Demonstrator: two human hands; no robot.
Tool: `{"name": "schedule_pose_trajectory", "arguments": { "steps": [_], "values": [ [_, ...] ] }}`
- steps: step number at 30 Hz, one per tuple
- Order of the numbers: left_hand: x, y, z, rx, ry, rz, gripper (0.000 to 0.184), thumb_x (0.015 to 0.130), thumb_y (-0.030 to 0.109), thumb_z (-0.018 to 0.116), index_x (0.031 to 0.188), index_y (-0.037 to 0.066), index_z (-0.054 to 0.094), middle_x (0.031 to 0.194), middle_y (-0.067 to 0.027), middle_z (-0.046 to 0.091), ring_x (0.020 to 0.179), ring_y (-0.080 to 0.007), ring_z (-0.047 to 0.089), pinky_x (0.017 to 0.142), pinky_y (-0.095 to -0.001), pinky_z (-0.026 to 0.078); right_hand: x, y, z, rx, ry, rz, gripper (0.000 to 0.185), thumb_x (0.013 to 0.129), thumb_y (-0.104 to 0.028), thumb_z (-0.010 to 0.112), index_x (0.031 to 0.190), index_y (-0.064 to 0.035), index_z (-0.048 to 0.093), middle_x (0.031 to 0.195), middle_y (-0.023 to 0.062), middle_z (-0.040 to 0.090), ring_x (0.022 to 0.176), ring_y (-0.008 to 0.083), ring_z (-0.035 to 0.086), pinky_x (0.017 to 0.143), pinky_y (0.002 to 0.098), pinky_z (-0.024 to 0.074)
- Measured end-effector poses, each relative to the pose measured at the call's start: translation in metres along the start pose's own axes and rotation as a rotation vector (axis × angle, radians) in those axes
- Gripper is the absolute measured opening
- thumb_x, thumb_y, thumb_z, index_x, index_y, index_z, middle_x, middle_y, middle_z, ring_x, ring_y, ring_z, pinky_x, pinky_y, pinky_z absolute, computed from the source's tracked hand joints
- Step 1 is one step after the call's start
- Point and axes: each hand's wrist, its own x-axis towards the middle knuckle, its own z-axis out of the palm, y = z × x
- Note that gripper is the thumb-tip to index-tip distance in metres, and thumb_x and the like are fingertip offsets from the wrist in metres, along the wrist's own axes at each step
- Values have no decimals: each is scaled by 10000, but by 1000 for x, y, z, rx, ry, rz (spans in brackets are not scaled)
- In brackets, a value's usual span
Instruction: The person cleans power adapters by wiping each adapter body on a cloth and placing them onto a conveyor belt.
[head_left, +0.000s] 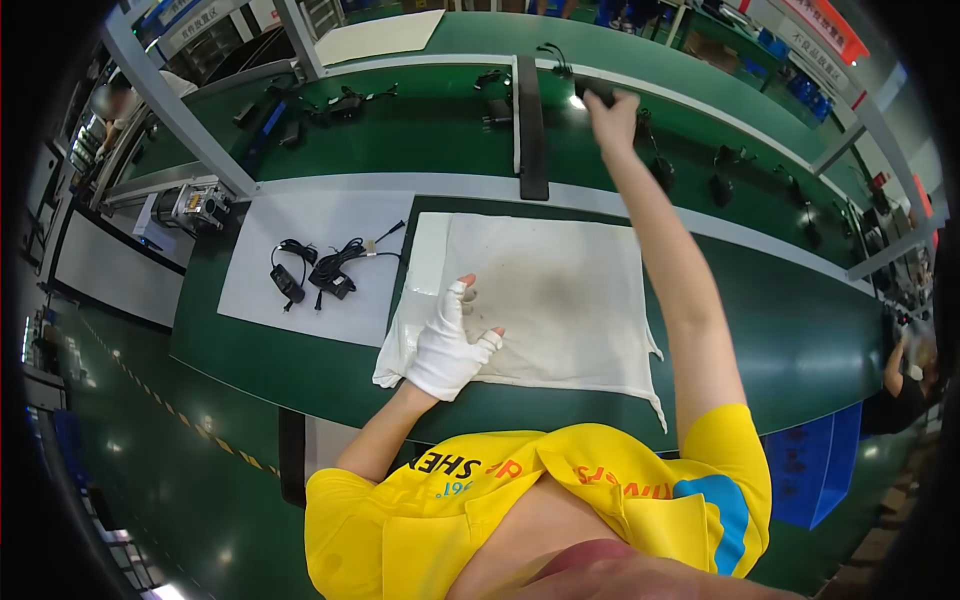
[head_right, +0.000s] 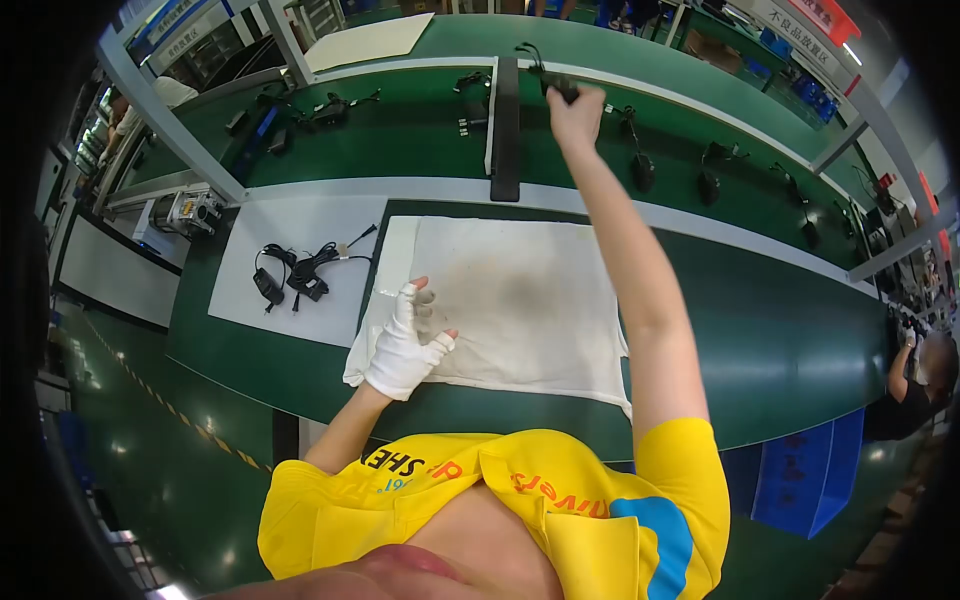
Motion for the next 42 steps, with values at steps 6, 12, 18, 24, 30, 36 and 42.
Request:
{"name": "schedule_pose_trajectory", "arguments": {
  "steps": [6,12,18,24,30,36,42],
  "values": [
    [9,1,-12,104,-5,26,660,720,159,716,1276,37,381,1176,-165,503,1058,-291,531,903,-352,428,-52,101,24,-524,-216,246,518,689,-338,739,1018,-21,493,951,181,621,958,367,577,826,424,461],
    [102,-19,-25,371,-128,55,546,720,264,659,1197,71,474,1151,-208,494,1082,-365,480,933,-417,397,-102,103,6,-552,-62,-275,637,683,-308,749,1156,7,460,1130,224,504,1119,373,427,955,426,351],
    [280,-59,7,680,-46,-45,499,740,340,609,1179,119,525,1181,-166,518,1072,-360,509,918,-407,432,-154,86,-34,-579,-260,-513,623,773,-400,640,1222,-8,456,1240,260,437,1207,399,356,1000,526,261],
    [375,-65,40,862,-40,-49,549,762,300,584,1282,204,439,1392,-120,363,1153,-369,465,954,-422,417,-160,89,-34,-741,-448,-427,624,841,-526,488,1257,-61,491,1372,202,368,1295,368,299,1051,535,190],
    [412,-110,54,911,-130,-6,508,822,442,491,1279,225,451,1408,-168,336,1156,-350,492,950,-421,418,-160,90,-31,-725,-457,-383,631,842,-531,481,1266,-63,487,1384,192,351,1309,359,278,1060,528,175],
    [373,-132,21,639,32,144,658,547,252,752,1143,88,527,1160,-207,525,1023,-372,557,895,-403,456,-162,93,-30,-723,-427,-364,633,839,-545,470,1260,-73,479,1384,191,347,1307,356,276,1054,520,187],
    [263,-17,-34,-334,334,354,520,658,0,661,1156,65,530,1009,-82,593,918,-176,557,825,-277,458,-159,104,-24,-667,-508,-310,865,739,-662,515,1334,-47,384,1412,216,286,1345,357,201,1065,537,151]
  ]
}}
